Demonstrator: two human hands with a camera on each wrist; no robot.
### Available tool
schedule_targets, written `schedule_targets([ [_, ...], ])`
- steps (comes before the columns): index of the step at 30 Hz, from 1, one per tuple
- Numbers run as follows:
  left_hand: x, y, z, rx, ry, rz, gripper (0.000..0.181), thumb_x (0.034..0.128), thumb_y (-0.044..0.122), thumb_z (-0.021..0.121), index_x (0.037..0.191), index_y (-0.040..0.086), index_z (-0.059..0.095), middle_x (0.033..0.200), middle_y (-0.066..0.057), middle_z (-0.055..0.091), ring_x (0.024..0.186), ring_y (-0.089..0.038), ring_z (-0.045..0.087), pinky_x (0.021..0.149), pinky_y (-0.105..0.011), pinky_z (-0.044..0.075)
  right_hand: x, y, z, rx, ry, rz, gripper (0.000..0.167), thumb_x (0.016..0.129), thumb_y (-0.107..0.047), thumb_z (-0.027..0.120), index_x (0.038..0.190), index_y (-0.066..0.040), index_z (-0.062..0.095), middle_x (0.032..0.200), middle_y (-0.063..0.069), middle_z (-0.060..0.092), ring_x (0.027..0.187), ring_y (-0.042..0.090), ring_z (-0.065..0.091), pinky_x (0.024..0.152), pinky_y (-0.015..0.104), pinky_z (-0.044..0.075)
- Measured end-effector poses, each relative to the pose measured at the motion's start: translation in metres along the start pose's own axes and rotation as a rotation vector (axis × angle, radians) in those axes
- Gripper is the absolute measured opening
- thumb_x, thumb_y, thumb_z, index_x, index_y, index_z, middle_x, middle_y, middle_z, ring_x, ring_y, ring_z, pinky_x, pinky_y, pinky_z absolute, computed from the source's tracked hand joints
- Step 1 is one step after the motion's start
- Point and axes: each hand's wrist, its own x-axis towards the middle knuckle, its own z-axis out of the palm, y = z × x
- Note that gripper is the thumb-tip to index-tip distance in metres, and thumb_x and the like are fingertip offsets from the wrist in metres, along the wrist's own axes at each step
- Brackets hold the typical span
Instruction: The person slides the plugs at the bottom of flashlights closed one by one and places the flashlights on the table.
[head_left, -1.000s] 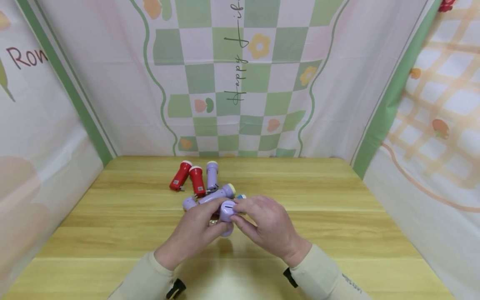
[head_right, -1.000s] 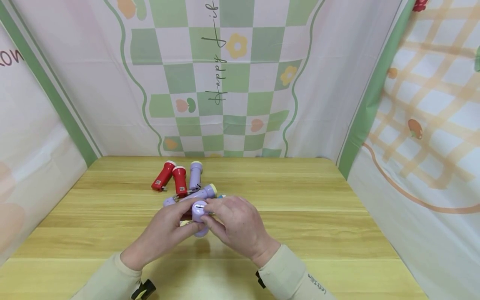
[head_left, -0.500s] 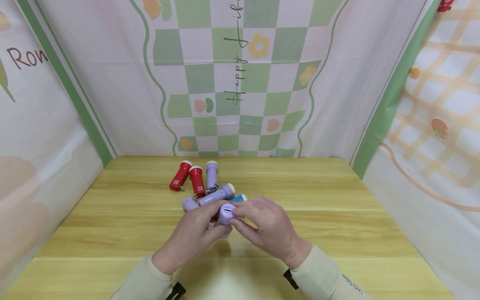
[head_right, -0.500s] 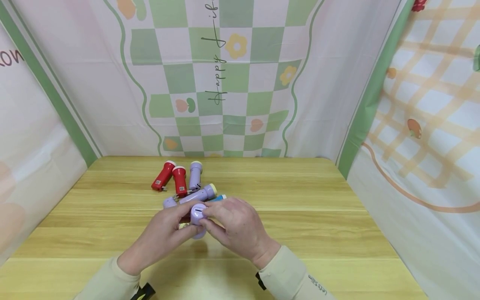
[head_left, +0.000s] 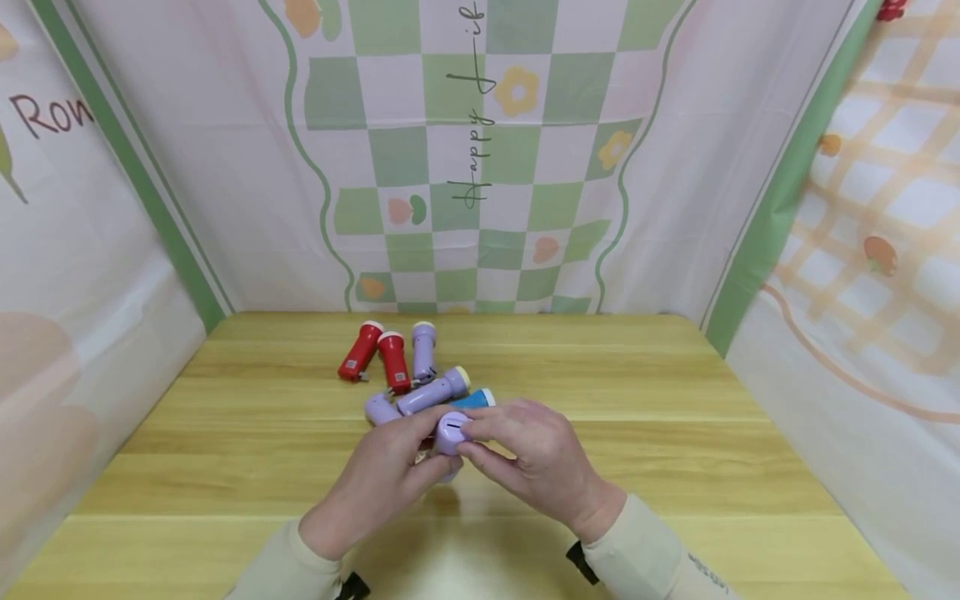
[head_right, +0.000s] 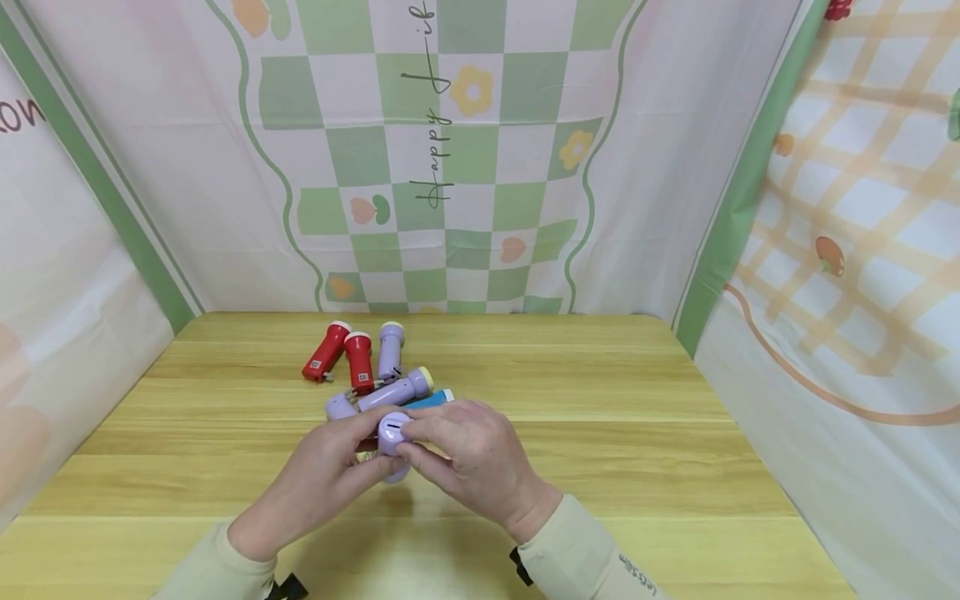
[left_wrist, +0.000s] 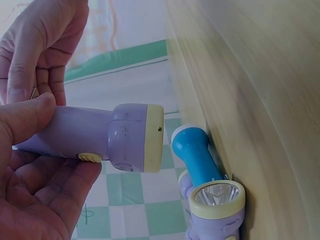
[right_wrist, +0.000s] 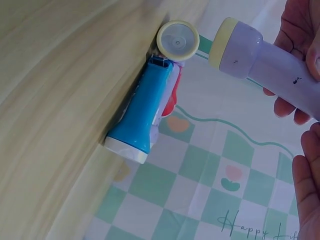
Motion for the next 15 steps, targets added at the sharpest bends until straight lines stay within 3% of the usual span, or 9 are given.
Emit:
schedule_targets([
  [7,-0.0013,0.0019,0.0002,0.011,0.031,0.029,0.036,0.0919,0.016,0.080,0.126,0.013,0.069,0.108,0.007,0.075,0.088,0.000,0.064,0.078,-0.027,0.060,0.0024,-0.0013,-0.0008,0.015,0.009,-0.003,0.016,0.098,-0.023,0.075,0.105,-0.008,0.078,0.102,0.001,0.079,0.087,0.013,0.075,0.079,0.028,0.061],
  [15,-0.0011,0.0041,-0.0015,0.001,0.018,0.004,0.036,0.0917,0.016,0.080,0.126,0.013,0.069,0.106,0.006,0.075,0.087,0.000,0.065,0.077,-0.029,0.061,0.0028,-0.0018,-0.0013,0.025,0.008,0.005,0.016,0.098,-0.023,0.076,0.104,-0.009,0.078,0.103,0.003,0.079,0.088,0.015,0.076,0.080,0.029,0.061],
])
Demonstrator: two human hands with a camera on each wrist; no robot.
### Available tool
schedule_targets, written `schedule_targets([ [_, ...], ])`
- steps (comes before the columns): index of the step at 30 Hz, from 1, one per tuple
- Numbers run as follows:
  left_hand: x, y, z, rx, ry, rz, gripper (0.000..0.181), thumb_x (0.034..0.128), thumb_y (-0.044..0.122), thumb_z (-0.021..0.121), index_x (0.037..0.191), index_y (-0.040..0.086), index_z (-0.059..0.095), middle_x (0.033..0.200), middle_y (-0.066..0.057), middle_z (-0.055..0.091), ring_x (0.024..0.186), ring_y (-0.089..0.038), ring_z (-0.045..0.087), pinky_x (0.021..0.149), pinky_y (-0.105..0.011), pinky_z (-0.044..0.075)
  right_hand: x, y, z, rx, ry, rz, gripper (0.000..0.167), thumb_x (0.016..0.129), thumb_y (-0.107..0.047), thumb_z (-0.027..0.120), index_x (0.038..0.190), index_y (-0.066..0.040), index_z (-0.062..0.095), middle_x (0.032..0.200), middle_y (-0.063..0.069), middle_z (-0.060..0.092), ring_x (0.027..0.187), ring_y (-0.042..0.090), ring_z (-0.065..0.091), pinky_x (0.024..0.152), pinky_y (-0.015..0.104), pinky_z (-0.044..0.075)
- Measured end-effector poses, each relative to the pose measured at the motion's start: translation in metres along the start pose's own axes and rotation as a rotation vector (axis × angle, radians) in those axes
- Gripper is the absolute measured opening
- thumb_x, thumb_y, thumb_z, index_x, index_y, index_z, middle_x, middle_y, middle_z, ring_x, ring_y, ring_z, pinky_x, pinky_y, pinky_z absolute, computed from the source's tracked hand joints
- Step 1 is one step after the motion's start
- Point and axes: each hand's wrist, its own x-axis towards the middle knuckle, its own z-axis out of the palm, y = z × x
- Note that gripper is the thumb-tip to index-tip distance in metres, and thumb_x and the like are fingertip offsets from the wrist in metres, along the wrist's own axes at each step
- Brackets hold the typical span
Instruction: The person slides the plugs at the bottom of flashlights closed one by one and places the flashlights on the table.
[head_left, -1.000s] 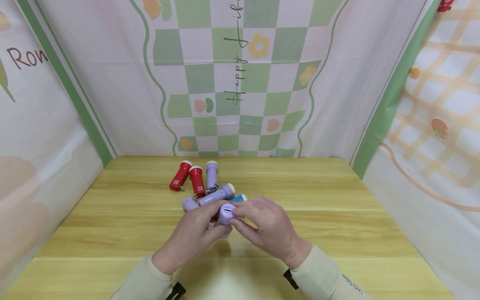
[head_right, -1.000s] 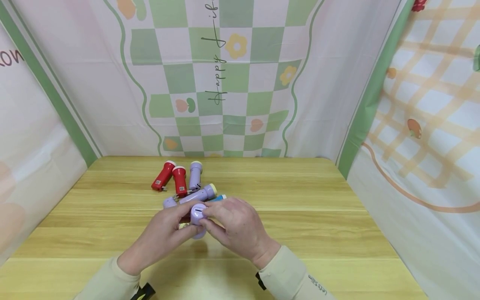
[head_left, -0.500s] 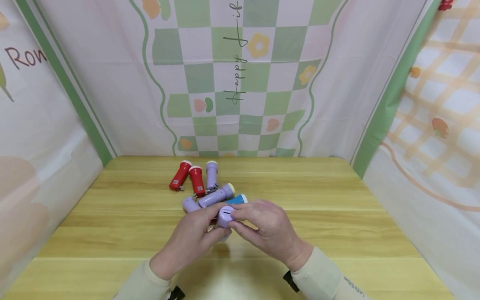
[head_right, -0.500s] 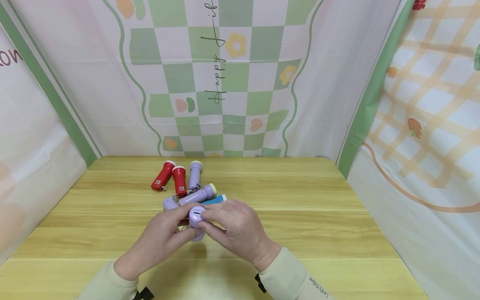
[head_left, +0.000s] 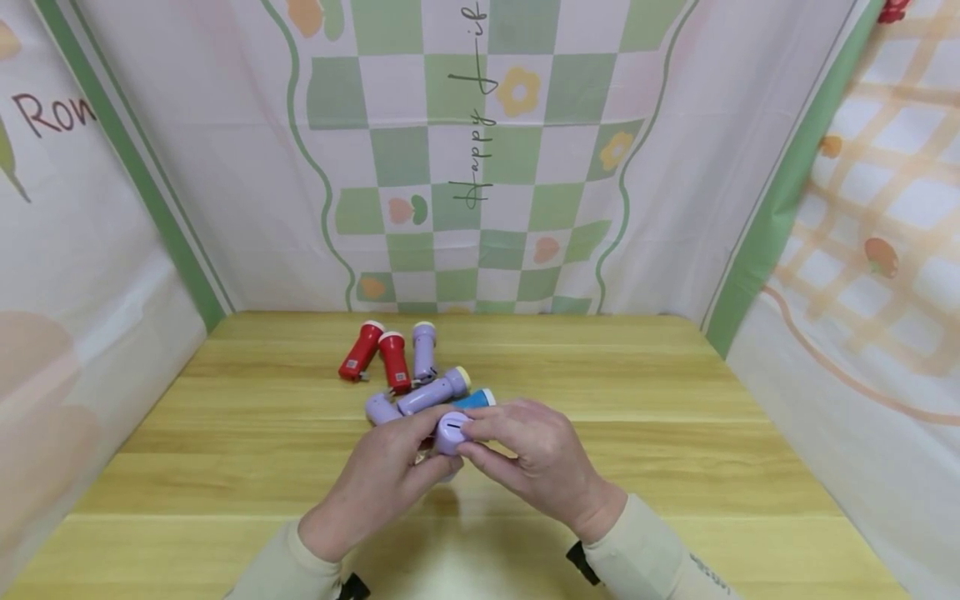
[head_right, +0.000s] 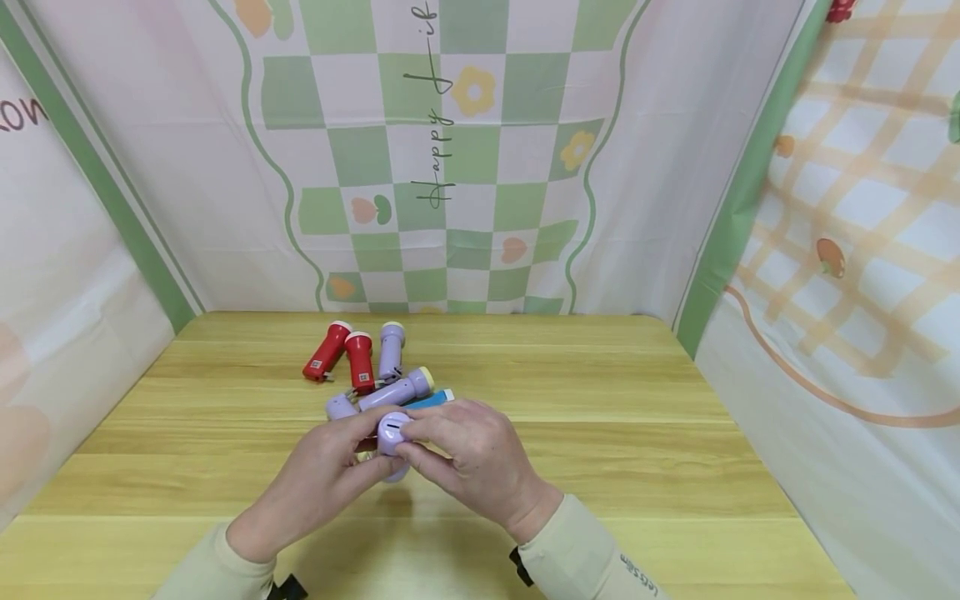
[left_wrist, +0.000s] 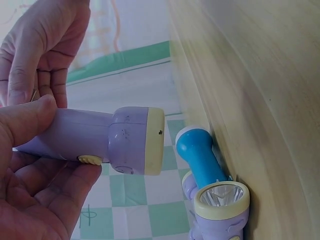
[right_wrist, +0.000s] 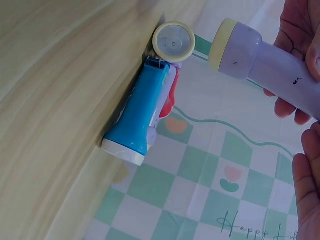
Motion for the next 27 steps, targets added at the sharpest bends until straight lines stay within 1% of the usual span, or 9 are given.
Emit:
schedule_targets([
  [3,0.0001,0.0000,-0.0003,0.002,-0.001,0.000,0.036,0.0915,0.016,0.080,0.126,0.012,0.069,0.105,0.006,0.075,0.087,0.000,0.065,0.076,-0.030,0.062,0.0000,-0.0001,-0.0003,0.000,0.000,0.003,0.016,0.098,-0.023,0.075,0.105,-0.008,0.078,0.103,0.004,0.080,0.089,0.016,0.076,0.081,0.030,0.061],
  [10,0.0004,0.0003,-0.0011,-0.008,-0.009,-0.003,0.037,0.0913,0.016,0.080,0.127,0.012,0.069,0.107,0.005,0.076,0.092,-0.002,0.068,0.080,-0.028,0.061,0.0001,-0.0006,-0.0005,0.007,-0.003,0.004,0.017,0.098,-0.022,0.076,0.108,-0.008,0.079,0.105,0.005,0.080,0.089,0.015,0.076,0.080,0.028,0.061],
  [17,0.0008,-0.0002,-0.0019,-0.039,-0.042,-0.040,0.040,0.0940,0.017,0.077,0.132,0.014,0.067,0.111,0.005,0.076,0.096,-0.003,0.069,0.083,-0.030,0.062,-0.0005,-0.0018,-0.0001,0.005,-0.014,0.014,0.020,0.097,-0.022,0.076,0.111,-0.008,0.079,0.107,0.004,0.079,0.090,0.015,0.076,0.081,0.027,0.061],
  [27,-0.0003,-0.0006,-0.0009,-0.046,-0.038,-0.019,0.037,0.0955,0.018,0.076,0.131,0.014,0.068,0.109,0.005,0.077,0.094,-0.003,0.069,0.080,-0.033,0.063,-0.0011,-0.0031,-0.0001,-0.016,-0.033,0.011,0.020,0.099,-0.022,0.074,0.114,-0.009,0.078,0.109,0.003,0.078,0.091,0.014,0.075,0.081,0.026,0.060],
])
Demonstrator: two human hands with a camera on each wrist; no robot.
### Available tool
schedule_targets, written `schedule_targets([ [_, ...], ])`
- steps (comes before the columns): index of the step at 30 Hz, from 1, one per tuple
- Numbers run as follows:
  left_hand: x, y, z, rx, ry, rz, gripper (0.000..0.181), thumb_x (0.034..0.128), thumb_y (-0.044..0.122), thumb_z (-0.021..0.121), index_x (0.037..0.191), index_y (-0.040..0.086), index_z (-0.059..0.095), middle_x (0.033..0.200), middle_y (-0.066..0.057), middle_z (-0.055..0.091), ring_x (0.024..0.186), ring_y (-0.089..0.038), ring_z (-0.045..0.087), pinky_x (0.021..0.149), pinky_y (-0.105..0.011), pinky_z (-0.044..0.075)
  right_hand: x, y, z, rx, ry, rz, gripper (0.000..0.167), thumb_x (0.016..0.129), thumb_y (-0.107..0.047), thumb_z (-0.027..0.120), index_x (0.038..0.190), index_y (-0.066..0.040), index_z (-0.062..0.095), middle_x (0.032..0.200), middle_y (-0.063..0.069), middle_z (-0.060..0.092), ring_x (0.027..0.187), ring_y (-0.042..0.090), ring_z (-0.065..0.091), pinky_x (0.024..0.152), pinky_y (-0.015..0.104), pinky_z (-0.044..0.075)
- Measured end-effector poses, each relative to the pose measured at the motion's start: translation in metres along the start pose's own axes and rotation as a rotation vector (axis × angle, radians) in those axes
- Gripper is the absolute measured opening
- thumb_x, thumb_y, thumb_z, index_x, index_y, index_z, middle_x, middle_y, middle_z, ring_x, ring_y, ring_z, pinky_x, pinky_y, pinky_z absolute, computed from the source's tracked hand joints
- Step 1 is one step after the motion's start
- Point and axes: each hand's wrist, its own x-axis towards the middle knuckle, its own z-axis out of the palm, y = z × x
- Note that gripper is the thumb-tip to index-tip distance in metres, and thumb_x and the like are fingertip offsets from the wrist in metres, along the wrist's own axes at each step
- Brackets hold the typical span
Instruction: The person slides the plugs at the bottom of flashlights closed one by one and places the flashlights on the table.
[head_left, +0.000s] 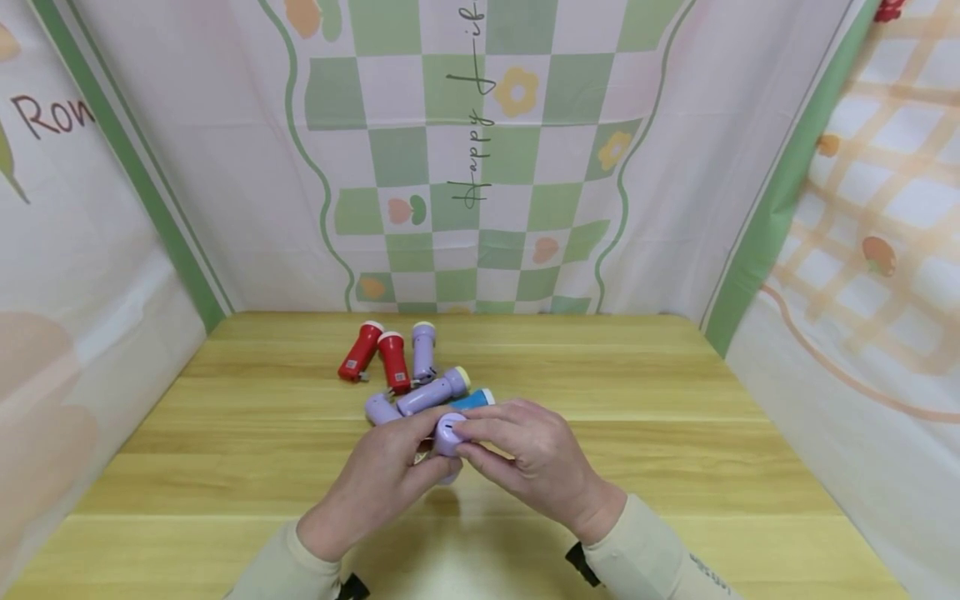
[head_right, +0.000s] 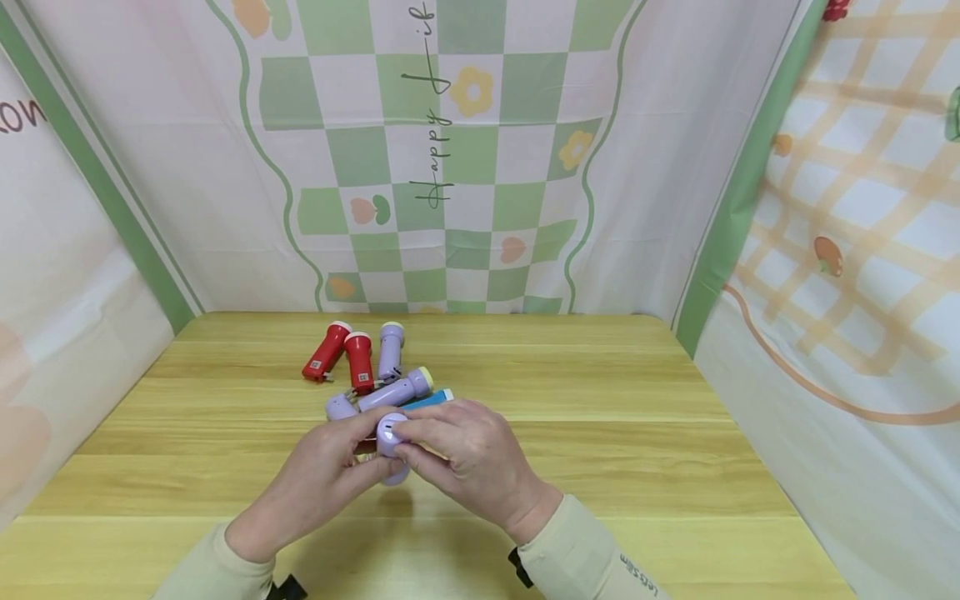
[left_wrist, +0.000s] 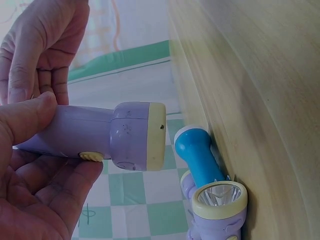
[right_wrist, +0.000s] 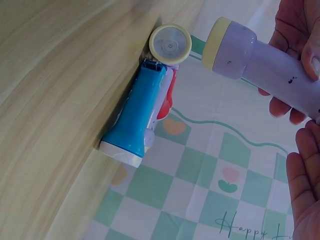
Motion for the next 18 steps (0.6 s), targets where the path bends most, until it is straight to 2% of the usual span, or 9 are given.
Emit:
schedule_targets([
  [18,-0.0004,-0.0003,0.0002,-0.013,0.003,0.018,0.037,0.0954,0.015,0.076,0.132,0.012,0.068,0.110,0.005,0.076,0.094,-0.003,0.069,0.080,-0.031,0.063,-0.0018,-0.0015,-0.0006,-0.012,-0.044,0.028,0.023,0.102,-0.025,0.070,0.118,-0.011,0.077,0.111,0.003,0.077,0.093,0.015,0.075,0.081,0.028,0.061],
])
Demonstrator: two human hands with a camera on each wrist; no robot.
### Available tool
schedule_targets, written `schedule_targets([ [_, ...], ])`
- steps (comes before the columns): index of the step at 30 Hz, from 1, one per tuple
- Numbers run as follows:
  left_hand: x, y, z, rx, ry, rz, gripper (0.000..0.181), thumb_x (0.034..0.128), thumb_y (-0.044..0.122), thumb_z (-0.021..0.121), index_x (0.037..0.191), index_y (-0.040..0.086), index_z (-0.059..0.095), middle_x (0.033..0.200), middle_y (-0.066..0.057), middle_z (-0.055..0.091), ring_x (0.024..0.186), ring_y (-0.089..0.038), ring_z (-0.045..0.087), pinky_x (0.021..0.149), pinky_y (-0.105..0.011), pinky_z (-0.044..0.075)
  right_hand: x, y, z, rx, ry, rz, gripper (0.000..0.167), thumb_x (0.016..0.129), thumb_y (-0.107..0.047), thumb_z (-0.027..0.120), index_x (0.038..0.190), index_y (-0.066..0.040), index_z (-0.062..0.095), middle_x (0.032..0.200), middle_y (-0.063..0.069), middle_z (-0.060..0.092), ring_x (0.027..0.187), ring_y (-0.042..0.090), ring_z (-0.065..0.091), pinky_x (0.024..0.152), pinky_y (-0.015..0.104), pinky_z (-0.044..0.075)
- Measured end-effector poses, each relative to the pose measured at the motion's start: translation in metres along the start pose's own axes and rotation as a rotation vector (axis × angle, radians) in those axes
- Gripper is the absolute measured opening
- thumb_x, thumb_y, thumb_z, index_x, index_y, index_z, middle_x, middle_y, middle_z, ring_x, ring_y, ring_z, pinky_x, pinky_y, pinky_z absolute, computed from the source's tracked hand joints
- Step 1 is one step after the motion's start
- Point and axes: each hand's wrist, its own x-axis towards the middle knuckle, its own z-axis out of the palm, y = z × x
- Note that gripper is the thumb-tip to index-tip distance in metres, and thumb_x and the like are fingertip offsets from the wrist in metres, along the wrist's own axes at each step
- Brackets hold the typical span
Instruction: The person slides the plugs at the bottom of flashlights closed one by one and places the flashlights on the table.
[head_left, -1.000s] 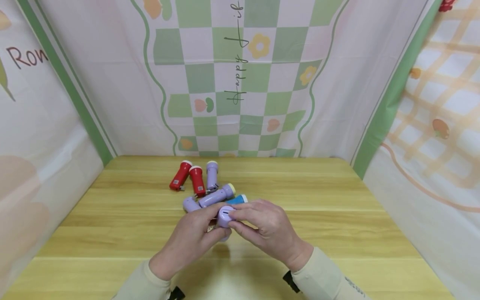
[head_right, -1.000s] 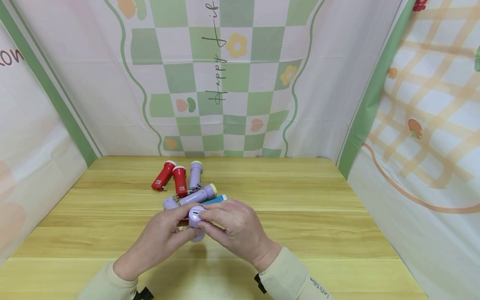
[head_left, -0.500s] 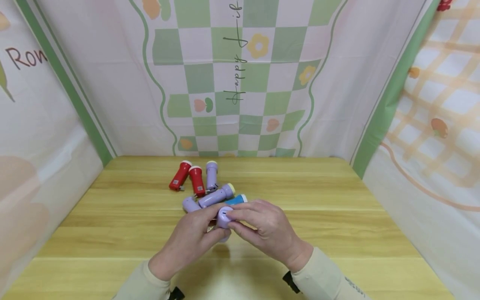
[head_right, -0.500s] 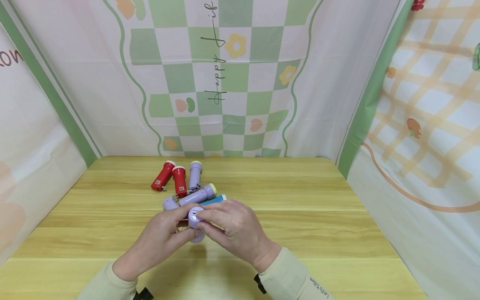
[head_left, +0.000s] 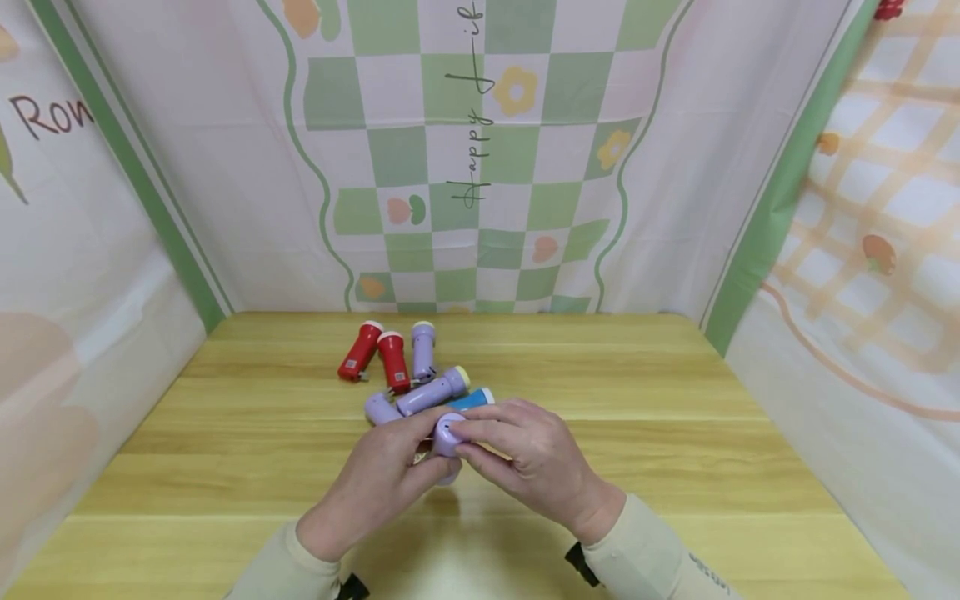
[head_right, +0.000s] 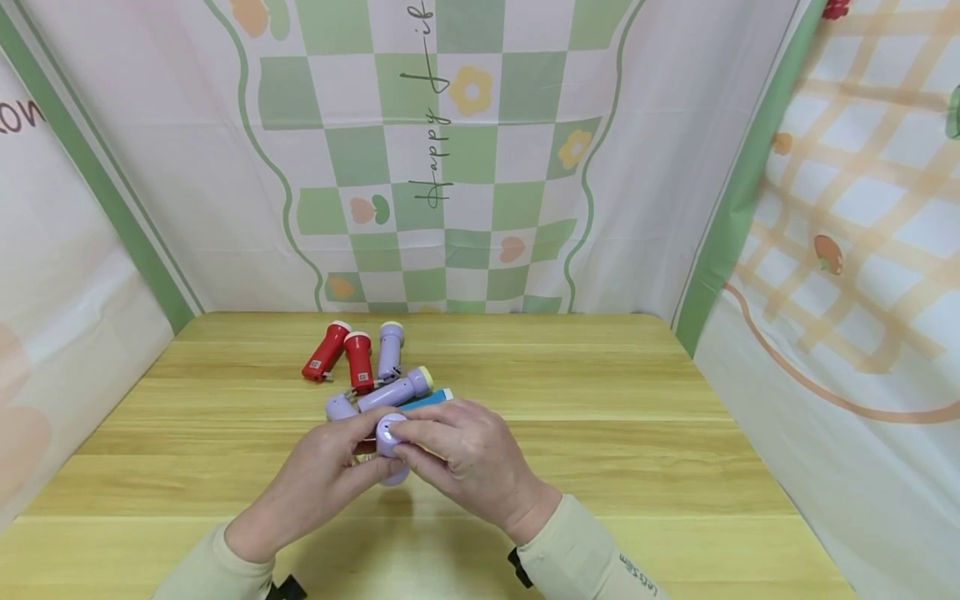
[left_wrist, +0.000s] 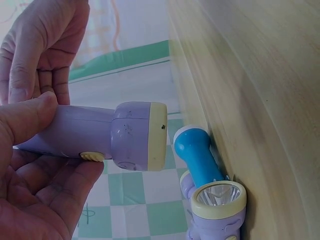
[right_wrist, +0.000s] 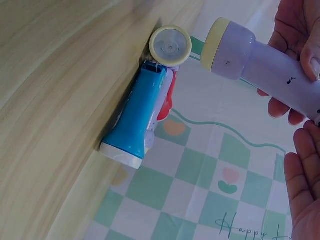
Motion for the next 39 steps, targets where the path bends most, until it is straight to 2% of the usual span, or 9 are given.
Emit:
schedule_targets([
  [8,-0.0004,-0.0001,0.0003,0.017,0.003,0.002,0.039,0.0936,0.014,0.077,0.131,0.012,0.068,0.109,0.005,0.076,0.091,-0.002,0.067,0.079,-0.030,0.062,-0.0012,0.0002,0.0001,-0.005,-0.008,-0.008,0.024,0.104,-0.025,0.067,0.120,-0.011,0.076,0.112,0.004,0.076,0.094,0.016,0.074,0.082,0.028,0.061],
  [15,0.0002,-0.0007,0.0008,0.034,0.005,0.005,0.034,0.0940,0.014,0.077,0.127,0.014,0.068,0.103,0.008,0.074,0.085,-0.001,0.064,0.076,-0.023,0.059,-0.0019,0.0006,0.0001,-0.007,-0.020,-0.002,0.024,0.104,-0.025,0.066,0.122,-0.011,0.076,0.113,0.004,0.076,0.095,0.016,0.074,0.083,0.028,0.061],
  [26,0.0002,-0.0018,0.0014,0.012,-0.001,-0.005,0.033,0.0958,0.017,0.076,0.128,0.016,0.069,0.103,0.008,0.075,0.084,-0.001,0.064,0.074,-0.027,0.061,-0.0032,0.0007,0.0011,-0.022,-0.047,0.007,0.026,0.106,-0.025,0.064,0.125,-0.012,0.074,0.114,0.004,0.074,0.096,0.017,0.072,0.084,0.027,0.061],
  [39,0.0007,-0.0036,-0.0007,0.059,-0.016,-0.012,0.039,0.0942,0.018,0.078,0.131,0.014,0.067,0.109,0.004,0.076,0.086,-0.003,0.065,0.076,-0.030,0.061,-0.0050,0.0014,0.0045,-0.050,-0.053,0.015,0.026,0.105,-0.026,0.065,0.126,-0.014,0.074,0.112,0.003,0.073,0.095,0.017,0.071,0.083,0.027,0.061],
])
